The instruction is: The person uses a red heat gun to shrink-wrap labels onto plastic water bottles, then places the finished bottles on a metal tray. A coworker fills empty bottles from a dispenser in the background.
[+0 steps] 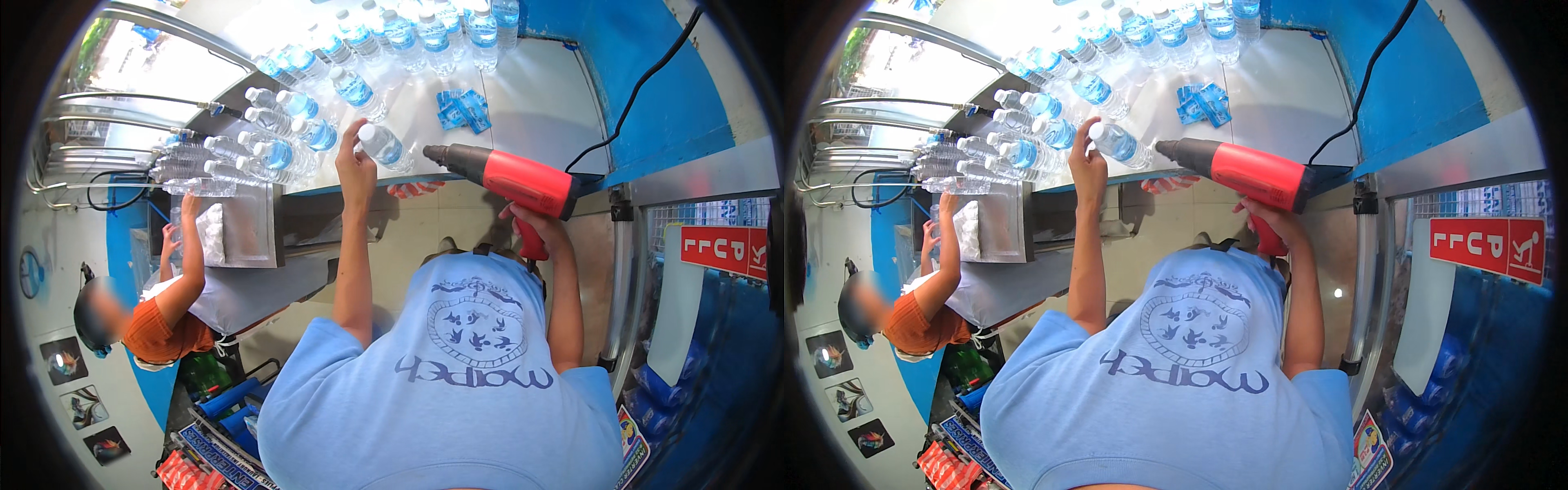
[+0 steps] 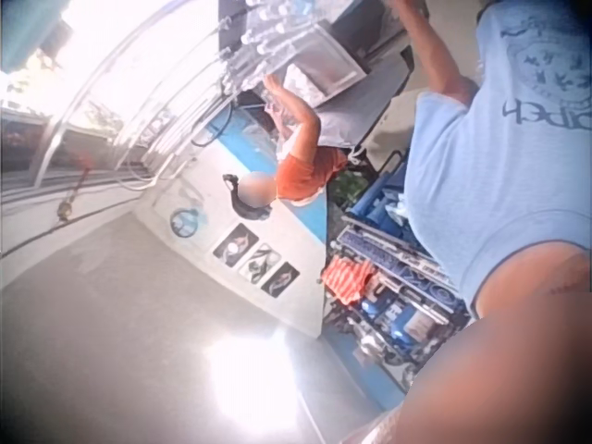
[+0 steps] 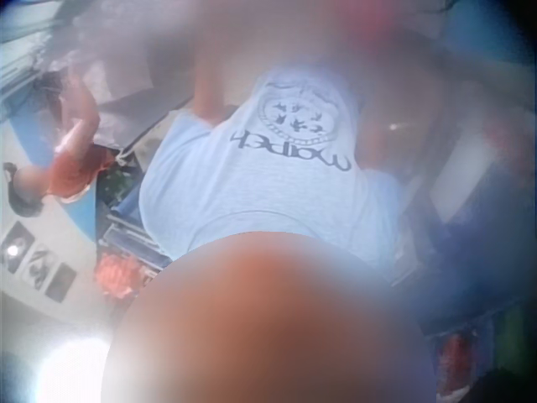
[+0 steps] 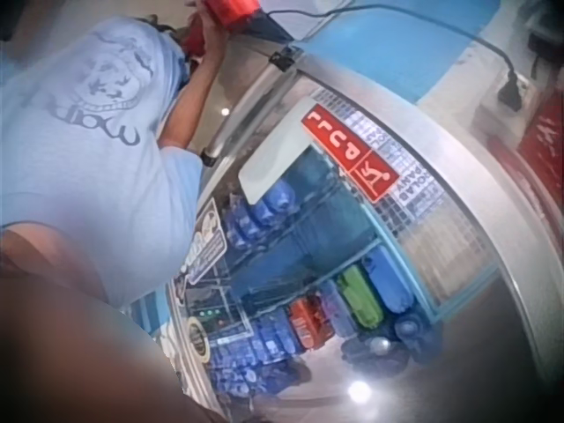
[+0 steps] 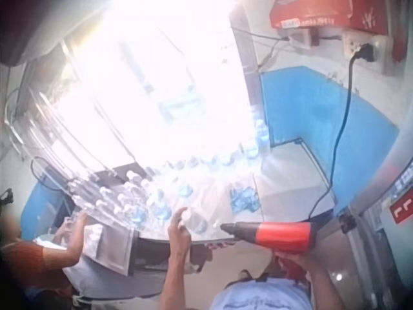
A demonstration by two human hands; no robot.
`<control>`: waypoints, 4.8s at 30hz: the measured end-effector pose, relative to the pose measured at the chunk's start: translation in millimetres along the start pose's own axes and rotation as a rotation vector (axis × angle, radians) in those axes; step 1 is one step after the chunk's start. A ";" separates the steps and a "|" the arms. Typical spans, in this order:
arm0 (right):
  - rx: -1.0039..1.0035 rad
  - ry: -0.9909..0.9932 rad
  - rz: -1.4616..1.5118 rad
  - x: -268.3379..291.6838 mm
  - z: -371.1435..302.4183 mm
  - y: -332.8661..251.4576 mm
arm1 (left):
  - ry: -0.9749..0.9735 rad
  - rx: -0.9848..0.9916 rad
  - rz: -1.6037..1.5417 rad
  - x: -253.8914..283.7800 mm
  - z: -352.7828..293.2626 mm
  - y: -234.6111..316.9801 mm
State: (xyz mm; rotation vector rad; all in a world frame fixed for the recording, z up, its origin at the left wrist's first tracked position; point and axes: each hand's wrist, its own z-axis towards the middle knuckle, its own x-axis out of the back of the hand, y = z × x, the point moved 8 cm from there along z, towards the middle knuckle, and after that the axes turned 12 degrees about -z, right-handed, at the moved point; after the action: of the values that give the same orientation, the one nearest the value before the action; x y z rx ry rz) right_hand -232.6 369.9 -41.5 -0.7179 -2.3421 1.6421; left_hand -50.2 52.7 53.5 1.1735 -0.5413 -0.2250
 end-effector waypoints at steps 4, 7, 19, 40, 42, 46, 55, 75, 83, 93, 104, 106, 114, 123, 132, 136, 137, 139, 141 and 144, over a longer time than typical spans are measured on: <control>0.062 0.026 -0.026 2.7 2.1 1.7 | 0.191 -0.106 -0.169 -10.4 -29.7 -10.7; 0.085 0.016 0.013 4.8 -5.2 6.0 | 0.240 -0.141 -0.038 -37.2 -37.2 -23.0; 0.054 -0.077 -0.017 -13.8 21.6 -4.5 | 0.142 0.075 -0.419 -23.8 -22.0 -56.7; 0.030 0.130 -0.050 20.4 0.1 9.1 | -0.055 0.017 -0.268 -9.7 43.0 47.0; 0.100 0.182 0.021 29.6 -7.7 2.8 | 0.015 -0.082 -0.334 -0.6 72.0 71.4; 0.139 0.219 0.126 41.9 -11.8 -1.9 | 0.051 -0.225 -0.316 20.2 156.7 107.6; 0.194 0.236 0.141 41.5 -3.8 -10.1 | 0.003 -0.107 0.139 9.5 300.7 -0.6; 0.157 0.295 0.149 22.7 -22.5 -0.6 | 0.165 0.048 -0.071 12.3 147.6 -49.1; 0.169 0.255 0.163 21.3 -29.4 5.3 | 0.177 0.024 -0.100 3.6 135.4 -50.2; 0.140 0.122 0.111 0.7 -23.3 -0.1 | 0.075 0.119 -0.078 -30.7 45.7 -33.7; 0.103 -0.045 0.111 -5.1 41.2 -24.9 | -0.360 0.237 -0.318 -24.5 63.1 -66.1; 0.102 -0.072 0.150 -6.2 46.4 -30.2 | -0.351 0.225 -0.323 -24.5 62.8 -65.7; 0.072 -0.125 0.137 -15.0 62.7 -29.1 | -0.387 0.238 -0.287 -22.6 63.6 -60.4; 0.070 -0.135 0.175 -21.3 68.0 -25.3 | -0.386 0.224 -0.247 -21.3 64.7 -62.4; 0.047 -0.081 0.130 -18.5 62.0 -21.4 | -0.425 0.023 -0.276 -11.2 75.9 -26.5; 0.058 -0.078 0.119 -18.0 59.9 -21.1 | -0.602 0.023 -0.184 -14.5 86.8 3.3; 0.030 -0.076 0.127 -18.5 59.6 -18.3 | -0.575 0.024 -0.181 -14.8 88.6 9.2; 0.075 -0.051 0.069 -18.9 58.6 -19.7 | -0.553 -0.039 -0.054 -17.6 92.1 22.6; 0.084 -0.018 0.045 -18.9 55.7 -17.5 | -0.496 -0.119 0.126 -20.5 95.0 33.4; 0.128 -0.001 0.093 -23.1 46.5 -13.6 | -0.341 -0.203 0.450 -26.0 103.0 40.8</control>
State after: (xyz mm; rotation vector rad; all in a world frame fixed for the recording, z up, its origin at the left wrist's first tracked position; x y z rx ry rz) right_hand -236.0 316.4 -43.3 -0.8107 -2.2112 1.8121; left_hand -129.7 -3.9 112.2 0.7930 -1.0406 -0.0882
